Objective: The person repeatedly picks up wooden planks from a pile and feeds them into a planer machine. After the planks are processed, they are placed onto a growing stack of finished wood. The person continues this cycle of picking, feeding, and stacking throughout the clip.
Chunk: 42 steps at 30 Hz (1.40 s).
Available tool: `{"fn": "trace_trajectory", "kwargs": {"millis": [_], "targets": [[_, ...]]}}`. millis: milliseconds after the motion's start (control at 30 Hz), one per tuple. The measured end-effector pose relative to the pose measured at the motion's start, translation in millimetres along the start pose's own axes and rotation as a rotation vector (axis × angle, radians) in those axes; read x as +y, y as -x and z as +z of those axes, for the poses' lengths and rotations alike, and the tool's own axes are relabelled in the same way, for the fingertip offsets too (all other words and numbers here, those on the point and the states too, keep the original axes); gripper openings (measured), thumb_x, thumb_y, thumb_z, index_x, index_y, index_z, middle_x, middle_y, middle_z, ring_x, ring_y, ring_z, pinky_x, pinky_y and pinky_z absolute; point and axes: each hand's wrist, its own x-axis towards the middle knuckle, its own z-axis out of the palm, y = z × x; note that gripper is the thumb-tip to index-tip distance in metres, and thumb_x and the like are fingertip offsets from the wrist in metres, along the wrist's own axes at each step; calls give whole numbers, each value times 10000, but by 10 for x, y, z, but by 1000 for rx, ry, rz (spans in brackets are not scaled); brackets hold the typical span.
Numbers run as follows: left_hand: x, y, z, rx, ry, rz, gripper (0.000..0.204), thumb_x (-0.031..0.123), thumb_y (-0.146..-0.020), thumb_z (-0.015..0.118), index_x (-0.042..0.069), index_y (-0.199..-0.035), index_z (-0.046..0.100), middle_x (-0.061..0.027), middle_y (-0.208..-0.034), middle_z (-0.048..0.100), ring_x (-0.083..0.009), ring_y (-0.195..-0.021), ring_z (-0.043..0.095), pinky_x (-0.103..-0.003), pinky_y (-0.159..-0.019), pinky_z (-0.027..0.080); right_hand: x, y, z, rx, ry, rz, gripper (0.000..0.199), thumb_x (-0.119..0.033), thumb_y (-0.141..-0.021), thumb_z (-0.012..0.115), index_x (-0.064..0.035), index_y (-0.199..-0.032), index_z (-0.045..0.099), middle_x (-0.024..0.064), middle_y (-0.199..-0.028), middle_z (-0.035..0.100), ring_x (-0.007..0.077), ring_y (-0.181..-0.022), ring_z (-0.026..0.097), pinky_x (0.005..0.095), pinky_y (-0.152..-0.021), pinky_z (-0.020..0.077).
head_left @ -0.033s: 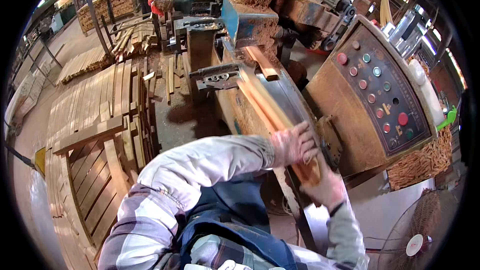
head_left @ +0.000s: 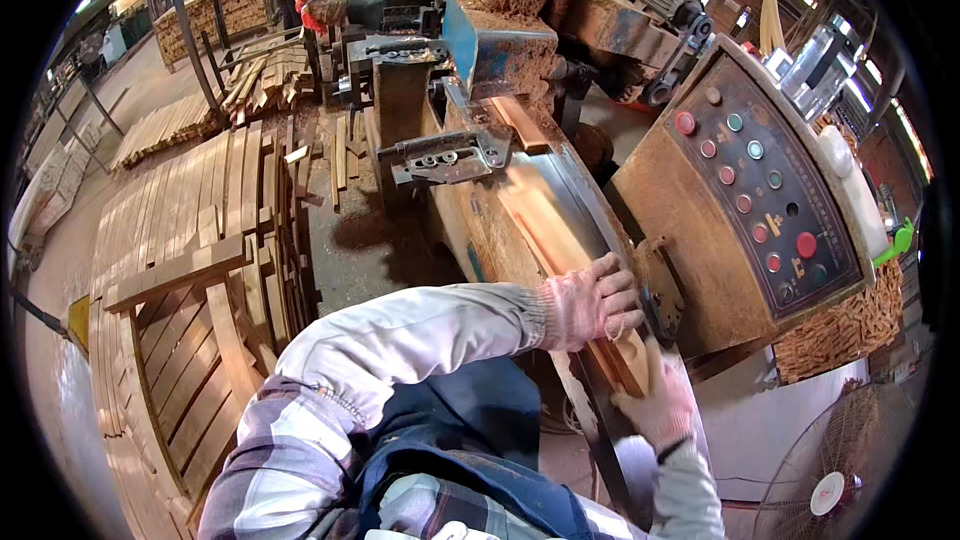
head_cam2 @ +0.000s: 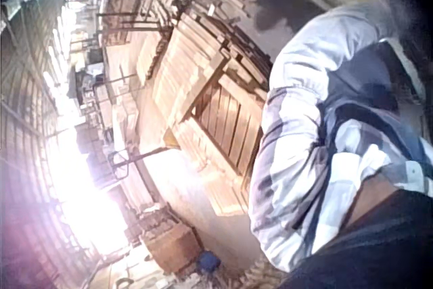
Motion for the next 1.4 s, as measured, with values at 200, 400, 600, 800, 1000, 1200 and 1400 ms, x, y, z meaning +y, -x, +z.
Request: {"fn": "trace_trajectory", "kwargs": {"millis": [200, 400, 600, 800, 1000, 1200, 1400], "targets": [[-853, 1451, -94, 108, 176, -421, 488, 333, -751, 706, 116, -1161, 557, -67, -1160, 611, -290, -1176, 554, -449, -1086, 407, 147, 153, 384, 261, -7, 201, 1042, -308, -692, 878, -167, -1586, 363, 212, -1258, 635, 409, -1147, 629, 481, -977, 506], [-1613, 3827, -1153, -455, 187, -1382, 685, 359, -774, 877, 114, -1350, 599, -126, -1302, 654, -315, -1277, 581, -419, -1156, 410, -402, -760, 330, 580, -297, 384, 1051, -264, -725, 870, -185, -1621, 328, 214, -1381, 631, 418, -1156, 663, 468, -979, 538], [-1393, 5915, -1919, -1039, -9, -1819, 961, 632, -870, 704, 100, -1595, 367, -161, -1629, 400, -332, -1516, 348, -424, -1235, 328, -1380, -2513, 257, 692, -589, 187, 994, -254, -763, 847, -212, -1618, 343, 232, -1460, 573, 419, -1276, 592, 477, -1074, 480], [-1579, 5953, -2377, -1055, 425, -1781, 920, 615, -776, 771, 79, -1487, 539, -214, -1452, 594, -369, -1362, 554, -436, -1136, 440, -1261, -2343, 390, 515, -556, -88, 977, -117, -732, 846, -109, -1592, 383, 241, -1478, 547, 388, -1358, 530, 435, -1141, 423], [-1350, 6312, -2428, -1189, 306, -1724, 830, 616, -684, 829, 70, -1292, 684, -222, -1206, 719, -380, -1108, 700, -453, -964, 558, -629, -430, 279, 136, -235, 82, 908, -190, -837, 797, 6, -1590, 327, 262, -1534, 458, 387, -1421, 457, 414, -1163, 392], [-1011, 5956, -2373, -1419, -2, -1440, 710, 566, -693, 830, 92, -1210, 715, -169, -1157, 709, -339, -1121, 681, -465, -946, 547, -280, 530, 381, 173, -76, 359, 865, -228, -882, 775, -13, -1592, 329, 274, -1550, 446, 409, -1443, 427, 436, -1195, 359], [-476, 6023, -2542, -1470, -226, -1375, 581, 457, -810, 771, 157, -1295, 658, -94, -1266, 651, -302, -1216, 609, -440, -1005, 503, -738, -730, 310, 456, -467, 170, 883, -309, -944, 689, 20, -1625, 234, 242, -1666, 297, 344, -1523, 332, 384, -1248, 255]]}}
